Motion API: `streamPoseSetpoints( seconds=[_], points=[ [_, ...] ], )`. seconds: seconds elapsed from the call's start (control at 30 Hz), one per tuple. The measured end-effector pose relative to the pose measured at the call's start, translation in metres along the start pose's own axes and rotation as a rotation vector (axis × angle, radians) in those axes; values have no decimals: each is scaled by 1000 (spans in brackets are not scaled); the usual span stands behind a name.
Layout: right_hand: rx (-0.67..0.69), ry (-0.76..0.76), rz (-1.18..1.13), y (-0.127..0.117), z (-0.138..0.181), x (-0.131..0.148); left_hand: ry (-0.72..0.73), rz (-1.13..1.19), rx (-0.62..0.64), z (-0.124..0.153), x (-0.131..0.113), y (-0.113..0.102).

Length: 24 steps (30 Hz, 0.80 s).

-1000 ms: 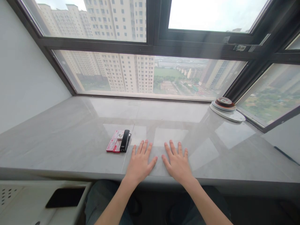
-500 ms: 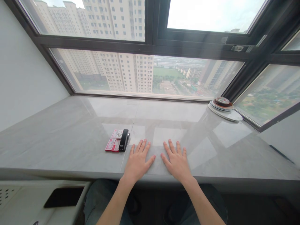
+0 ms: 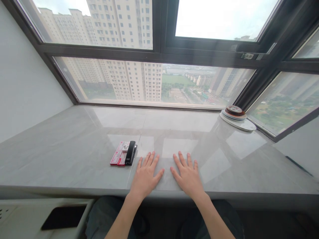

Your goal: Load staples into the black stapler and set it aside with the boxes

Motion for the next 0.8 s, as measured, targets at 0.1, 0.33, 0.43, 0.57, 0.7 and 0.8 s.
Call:
streamPoseSetpoints(
  seconds=[0.1,0.33,0.43,0.57,0.7,0.8],
  points=[
    [-1,5,5,0,0,0,5,5,-8,0,0,-1],
    [-15,1,11,0,0,0,0,-1,14,1,0,-2],
    [-14,0,8,0,-1,-1,6,1,4,1,1,-3],
    [-17,-2,0,1,-1,-1,13,-3,-9,1,1,-4],
    [-17,1,-5,1,-1,-1,8,-8,8,1,0,-5],
    [-15,0,-27,1,-1,-1,-1,-6,16,2,-1,-6]
  ],
)
Point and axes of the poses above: each hand's wrist, its own z-axis away from the middle knuckle, its own y-axis out of the palm, x = y × z, the point moved 2 cm from there along -z, towards the middle knuckle, and after that the axes turned 7 degrees about y, right-handed, at the moved point
